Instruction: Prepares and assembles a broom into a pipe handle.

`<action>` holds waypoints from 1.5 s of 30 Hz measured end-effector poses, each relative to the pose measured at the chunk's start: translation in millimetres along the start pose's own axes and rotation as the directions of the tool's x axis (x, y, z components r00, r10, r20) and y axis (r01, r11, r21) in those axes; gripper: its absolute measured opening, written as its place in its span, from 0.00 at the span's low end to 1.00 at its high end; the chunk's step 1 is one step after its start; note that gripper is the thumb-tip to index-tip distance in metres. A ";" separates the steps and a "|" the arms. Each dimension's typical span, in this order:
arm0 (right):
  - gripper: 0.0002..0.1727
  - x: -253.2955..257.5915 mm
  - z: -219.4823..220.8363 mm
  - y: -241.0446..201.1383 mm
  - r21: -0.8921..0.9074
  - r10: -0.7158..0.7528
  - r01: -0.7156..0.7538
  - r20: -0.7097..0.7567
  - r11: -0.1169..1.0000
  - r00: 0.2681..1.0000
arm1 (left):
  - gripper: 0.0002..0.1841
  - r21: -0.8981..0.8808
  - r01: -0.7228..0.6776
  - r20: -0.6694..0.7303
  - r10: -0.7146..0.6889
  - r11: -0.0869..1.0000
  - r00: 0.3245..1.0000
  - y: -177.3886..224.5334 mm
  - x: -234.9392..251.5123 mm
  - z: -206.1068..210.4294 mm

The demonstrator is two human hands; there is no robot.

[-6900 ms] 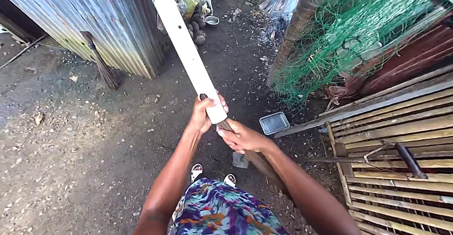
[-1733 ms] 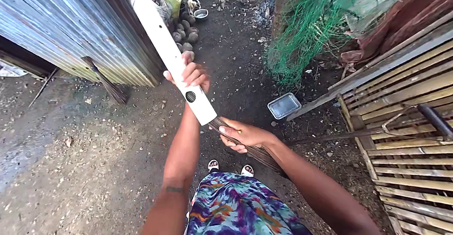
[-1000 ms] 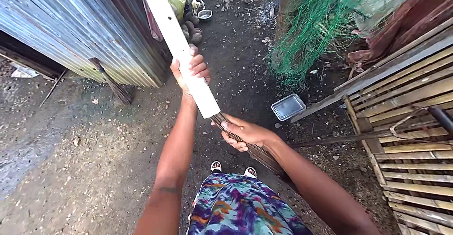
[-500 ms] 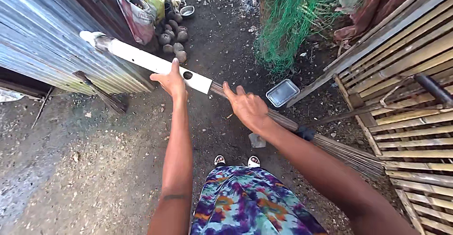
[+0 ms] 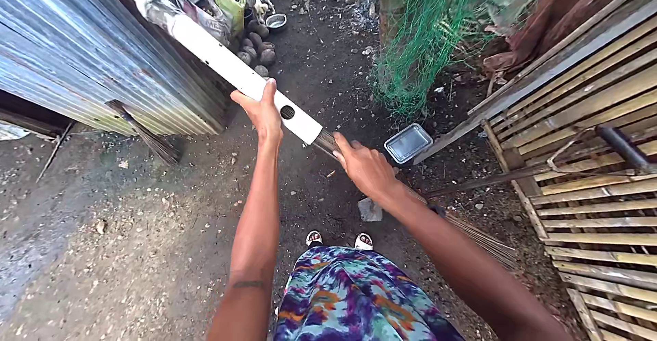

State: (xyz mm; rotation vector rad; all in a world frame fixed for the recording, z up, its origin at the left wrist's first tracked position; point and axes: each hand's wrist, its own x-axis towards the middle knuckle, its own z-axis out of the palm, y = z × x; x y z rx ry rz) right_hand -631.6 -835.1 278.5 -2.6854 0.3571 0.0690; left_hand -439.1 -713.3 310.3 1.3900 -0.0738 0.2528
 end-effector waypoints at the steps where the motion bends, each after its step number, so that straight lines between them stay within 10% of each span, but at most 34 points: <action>1: 0.31 -2.0 8.4 -3.2 -0.053 0.021 -0.022 -0.034 0.998 0.999 | 0.42 -0.005 -0.012 -0.034 0.012 1.000 0.999 1.8 -4.3 0.7; 5: 0.28 -2.2 15.5 -2.0 0.450 -0.173 0.044 0.250 0.892 0.953 | 0.33 -0.170 -0.094 0.083 0.109 0.981 0.991 17.0 -16.2 5.5; 8: 0.23 -2.8 14.3 23.4 0.872 -0.513 -0.229 0.447 0.432 0.733 | 0.29 -0.338 -0.030 0.280 0.131 0.941 0.951 17.5 -12.8 0.5; 11: 0.23 1.4 8.0 47.6 0.889 -0.686 -0.393 0.439 0.236 0.580 | 0.33 -0.482 0.041 0.337 0.142 0.875 0.931 15.0 -9.3 1.9; 13: 0.23 0.3 4.6 50.6 0.903 -0.629 -0.316 0.431 0.293 0.647 | 0.32 -0.466 0.007 0.298 0.150 0.885 0.943 16.5 -6.9 5.0; 15: 0.24 -1.7 -1.9 45.2 0.797 -0.432 -0.057 0.384 0.602 0.816 | 0.33 -0.345 -0.064 0.198 0.139 0.936 0.970 22.3 -7.9 8.4; 18: 0.27 -4.8 0.7 21.9 0.160 -0.091 0.083 0.046 0.984 0.995 | 0.38 -0.087 -0.090 0.024 0.092 0.992 0.995 24.6 -15.7 12.6; 22: 0.31 6.8 14.8 -1.8 -0.108 0.026 -0.052 -0.230 0.993 0.973 | 0.46 0.096 0.037 -0.102 -0.028 0.995 0.994 20.6 -26.2 24.3; 26: 0.27 6.4 2.5 -11.3 0.364 -0.115 0.014 0.257 0.931 0.960 | 0.35 -0.056 0.026 0.062 -0.023 0.998 0.998 24.8 -10.0 18.7; 31: 0.22 -4.6 2.9 30.3 0.894 -0.560 -0.344 0.447 0.286 0.697 | 0.26 -0.447 0.106 0.312 0.044 0.888 0.949 32.0 7.8 11.9; 35: 0.26 -10.8 -1.6 24.9 0.427 -0.144 0.074 0.135 0.901 0.980 | 0.35 -0.261 -0.043 0.167 0.089 0.964 0.982 38.8 4.8 17.5; 39: 0.27 -19.4 24.8 16.6 -0.133 -0.016 -0.046 -0.430 0.990 0.903 | 0.42 -0.142 -0.064 -0.005 0.064 0.988 0.998 45.2 -7.0 21.7; 42: 0.29 -13.3 26.0 12.7 0.017 0.042 -0.039 -0.242 0.999 0.969 | 0.45 -0.056 -0.082 -0.096 0.077 0.995 0.992 44.2 -12.5 30.3; 45: 0.26 -10.7 15.0 10.2 0.557 -0.128 -0.033 0.249 0.830 0.960 | 0.46 -0.005 -0.085 -0.005 0.085 0.996 0.996 48.7 -14.4 36.8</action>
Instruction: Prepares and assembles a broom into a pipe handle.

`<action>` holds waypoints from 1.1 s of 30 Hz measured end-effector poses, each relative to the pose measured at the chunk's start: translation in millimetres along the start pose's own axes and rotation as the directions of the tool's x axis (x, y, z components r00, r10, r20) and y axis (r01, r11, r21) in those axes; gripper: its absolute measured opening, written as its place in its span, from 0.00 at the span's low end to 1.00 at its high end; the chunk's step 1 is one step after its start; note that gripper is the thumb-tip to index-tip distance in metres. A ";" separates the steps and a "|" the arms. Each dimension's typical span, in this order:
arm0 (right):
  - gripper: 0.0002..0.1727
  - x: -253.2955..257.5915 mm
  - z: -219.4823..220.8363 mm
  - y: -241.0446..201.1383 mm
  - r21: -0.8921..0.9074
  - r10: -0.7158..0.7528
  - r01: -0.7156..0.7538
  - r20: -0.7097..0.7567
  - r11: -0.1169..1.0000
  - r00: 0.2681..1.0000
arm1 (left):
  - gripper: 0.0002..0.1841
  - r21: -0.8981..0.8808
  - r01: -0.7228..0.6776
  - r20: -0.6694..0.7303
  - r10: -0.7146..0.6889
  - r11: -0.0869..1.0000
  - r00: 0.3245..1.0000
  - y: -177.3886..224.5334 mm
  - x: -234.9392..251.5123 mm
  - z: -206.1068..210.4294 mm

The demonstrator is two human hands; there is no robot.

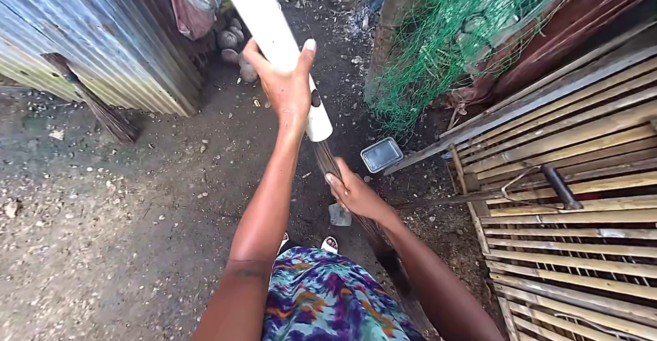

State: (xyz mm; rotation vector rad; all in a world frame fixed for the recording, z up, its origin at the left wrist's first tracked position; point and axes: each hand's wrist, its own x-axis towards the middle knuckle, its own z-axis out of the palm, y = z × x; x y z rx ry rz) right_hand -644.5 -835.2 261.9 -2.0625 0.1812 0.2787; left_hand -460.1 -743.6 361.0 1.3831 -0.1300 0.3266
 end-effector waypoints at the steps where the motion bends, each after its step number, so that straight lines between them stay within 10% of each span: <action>1: 0.24 -1.7 -6.6 0.8 0.245 -0.032 -0.010 0.166 0.969 0.986 | 0.46 0.030 0.015 0.049 -0.017 0.999 0.999 3.5 2.0 1.1; 3: 0.24 -5.3 -20.7 13.4 0.597 -0.190 -0.069 0.361 0.799 0.913 | 0.39 0.020 0.065 0.137 -0.067 0.998 0.988 11.4 4.9 2.4; 7: 0.27 -6.7 -36.9 31.8 0.686 -0.312 0.014 0.314 0.728 0.897 | 0.28 -0.223 0.216 0.266 -0.154 0.951 0.952 26.1 -3.7 -0.7; 11: 0.23 -9.3 -31.4 -0.4 -0.078 -0.105 0.097 -0.108 0.992 0.989 | 0.28 -0.356 0.270 0.313 -0.158 0.895 0.936 15.8 -7.9 -3.6; 14: 0.31 -2.3 -7.7 -26.8 -0.489 -0.076 -0.144 -0.402 0.860 0.913 | 0.29 -0.367 0.276 0.264 -0.185 0.889 0.947 1.7 -13.4 1.5; 19: 0.23 -4.6 -10.1 -27.2 0.082 -0.018 0.013 0.065 0.997 0.998 | 0.16 -0.482 0.382 0.531 -0.084 0.789 0.843 -10.4 -1.7 -10.4; 24: 0.20 -5.4 -20.3 -13.8 0.649 -0.295 -0.047 0.406 0.759 0.865 | 0.52 -0.607 0.789 0.662 0.490 -0.094 0.568 -39.1 8.5 6.9; 25: 0.20 -6.3 -22.0 -13.6 0.630 -0.274 -0.011 0.354 0.777 0.894 | 0.51 -0.630 0.776 0.682 0.458 -0.027 0.570 -39.4 9.5 7.1; 29: 0.27 -10.1 -33.6 -18.8 -0.023 -0.093 0.091 -0.099 0.996 0.991 | 0.29 -0.375 0.328 0.589 -0.050 0.867 0.806 -25.7 16.6 -4.7; 33: 0.31 -3.7 -11.4 -25.0 -0.454 0.012 -0.167 -0.326 0.875 0.945 | 0.20 -0.091 0.232 0.315 -0.193 0.968 0.929 -36.8 13.4 0.3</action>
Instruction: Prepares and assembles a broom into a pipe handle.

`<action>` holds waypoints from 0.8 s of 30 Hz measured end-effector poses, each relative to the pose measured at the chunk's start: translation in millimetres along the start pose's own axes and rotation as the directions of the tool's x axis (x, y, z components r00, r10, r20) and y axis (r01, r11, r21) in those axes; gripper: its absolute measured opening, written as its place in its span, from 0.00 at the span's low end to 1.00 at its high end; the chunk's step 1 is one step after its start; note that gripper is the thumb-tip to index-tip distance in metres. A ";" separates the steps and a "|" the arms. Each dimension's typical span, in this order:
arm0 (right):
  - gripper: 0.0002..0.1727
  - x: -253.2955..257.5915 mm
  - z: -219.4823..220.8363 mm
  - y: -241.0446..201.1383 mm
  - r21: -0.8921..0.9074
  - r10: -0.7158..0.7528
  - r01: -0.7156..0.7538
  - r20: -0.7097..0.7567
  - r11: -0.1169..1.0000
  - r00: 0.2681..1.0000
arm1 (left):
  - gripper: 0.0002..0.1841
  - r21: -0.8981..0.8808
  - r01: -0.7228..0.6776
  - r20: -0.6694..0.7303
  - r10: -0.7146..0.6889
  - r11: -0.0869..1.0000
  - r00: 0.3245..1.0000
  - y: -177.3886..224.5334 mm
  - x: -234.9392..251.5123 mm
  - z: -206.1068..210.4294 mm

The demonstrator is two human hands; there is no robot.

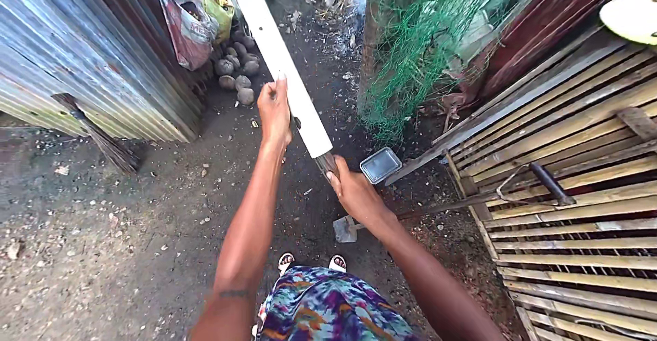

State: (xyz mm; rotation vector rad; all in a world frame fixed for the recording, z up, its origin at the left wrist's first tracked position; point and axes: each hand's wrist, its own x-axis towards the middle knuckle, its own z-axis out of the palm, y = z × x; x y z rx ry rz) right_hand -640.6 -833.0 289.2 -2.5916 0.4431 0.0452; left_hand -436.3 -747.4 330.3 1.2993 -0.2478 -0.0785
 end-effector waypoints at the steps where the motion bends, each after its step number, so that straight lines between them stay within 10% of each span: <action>1: 0.32 3.2 0.5 -2.3 -0.043 0.032 -0.030 0.029 0.999 0.999 | 0.21 0.004 0.042 0.051 -0.042 0.999 0.998 4.3 -4.8 -1.2; 6: 0.30 9.9 0.2 10.7 0.499 -0.189 -0.017 0.359 0.866 0.914 | 0.11 -0.279 0.245 0.258 -0.173 0.928 0.950 22.3 -18.6 2.4; 10: 0.20 9.2 6.5 32.9 0.904 -0.659 -0.382 0.408 0.194 0.631 | 0.21 -0.662 0.582 0.725 0.208 0.472 0.657 -16.7 6.8 -6.6; 13: 0.26 11.3 26.3 54.0 0.843 -0.744 -0.537 0.331 -0.044 0.580 | 0.26 -0.773 0.479 0.615 0.308 0.416 0.726 -30.7 15.6 -4.3; 17: 0.29 -6.5 38.8 93.2 0.911 -0.514 -0.371 0.408 0.179 0.755 | 0.28 -0.593 0.149 0.235 -0.007 0.791 0.972 -15.0 58.4 -37.5; 20: 0.26 -34.7 34.2 122.5 0.821 -0.320 -0.252 0.455 0.513 0.831 | 0.23 -0.563 0.115 -0.028 -0.158 0.819 0.987 -10.2 93.6 -78.6; 24: 0.27 -80.2 26.1 154.2 0.730 -0.181 -0.200 0.408 0.653 0.895 | 0.17 -0.550 0.127 -0.173 -0.262 0.825 0.949 -18.0 106.6 -130.8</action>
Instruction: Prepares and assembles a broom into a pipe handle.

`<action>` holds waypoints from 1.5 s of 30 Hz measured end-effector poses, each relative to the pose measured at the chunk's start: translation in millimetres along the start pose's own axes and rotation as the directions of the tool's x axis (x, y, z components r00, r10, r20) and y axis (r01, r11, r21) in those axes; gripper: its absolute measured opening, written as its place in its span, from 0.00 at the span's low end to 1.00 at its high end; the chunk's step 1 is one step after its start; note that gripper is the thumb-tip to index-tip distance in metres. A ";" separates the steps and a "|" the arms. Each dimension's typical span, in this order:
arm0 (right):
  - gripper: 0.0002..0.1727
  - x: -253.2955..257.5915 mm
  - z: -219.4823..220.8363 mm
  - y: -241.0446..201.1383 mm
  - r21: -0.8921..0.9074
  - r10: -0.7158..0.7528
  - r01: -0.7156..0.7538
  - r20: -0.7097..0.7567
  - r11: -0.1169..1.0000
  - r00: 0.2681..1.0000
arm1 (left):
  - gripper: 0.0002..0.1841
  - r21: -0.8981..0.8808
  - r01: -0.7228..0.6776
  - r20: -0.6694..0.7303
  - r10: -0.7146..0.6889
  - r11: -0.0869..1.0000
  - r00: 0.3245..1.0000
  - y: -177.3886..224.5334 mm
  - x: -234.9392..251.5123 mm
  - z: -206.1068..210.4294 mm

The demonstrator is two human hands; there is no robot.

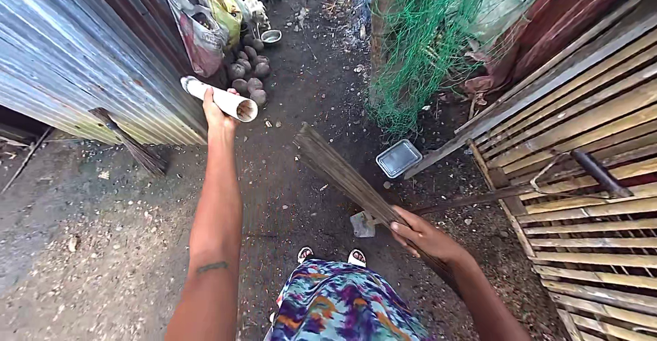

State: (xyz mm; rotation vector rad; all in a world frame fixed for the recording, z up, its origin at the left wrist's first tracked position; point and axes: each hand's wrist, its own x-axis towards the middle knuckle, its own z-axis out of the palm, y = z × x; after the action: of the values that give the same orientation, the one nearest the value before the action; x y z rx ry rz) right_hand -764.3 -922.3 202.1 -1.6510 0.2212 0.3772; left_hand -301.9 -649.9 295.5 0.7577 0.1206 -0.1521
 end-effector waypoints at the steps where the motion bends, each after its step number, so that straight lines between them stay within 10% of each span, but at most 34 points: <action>1: 0.26 -9.1 -1.4 7.9 0.004 0.001 -0.001 -0.041 1.000 0.999 | 0.17 -0.001 0.025 -0.025 -0.025 1.000 0.999 0.0 -0.8 -8.7; 15: 0.25 -34.4 15.5 70.5 0.296 0.080 0.054 -0.424 0.954 0.902 | 0.27 -0.272 0.548 0.232 -0.499 0.791 0.835 -31.3 -45.9 -15.0; 27: 0.19 -50.2 19.2 85.3 0.073 0.010 0.042 -0.597 0.996 0.802 | 0.22 -0.105 0.506 0.176 -0.484 0.856 0.857 -47.1 -89.9 28.6; 39: 0.24 -104.0 -5.7 62.1 -0.091 -0.165 0.210 -0.915 0.973 0.369 | 0.20 -0.122 0.565 0.186 -0.540 0.816 0.821 -73.5 -102.1 50.7; 45: 0.23 -139.4 -33.4 40.2 -0.057 -0.054 -0.086 -0.998 0.995 0.041 | 0.23 -0.022 0.599 0.378 -0.548 0.800 0.746 -90.4 -103.0 52.4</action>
State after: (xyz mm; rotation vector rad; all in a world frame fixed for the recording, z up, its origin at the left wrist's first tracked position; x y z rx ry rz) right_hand -904.0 -970.7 219.3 -1.7266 1.3489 -0.9568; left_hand -416.5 -741.3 289.1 0.5157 0.0160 -0.8681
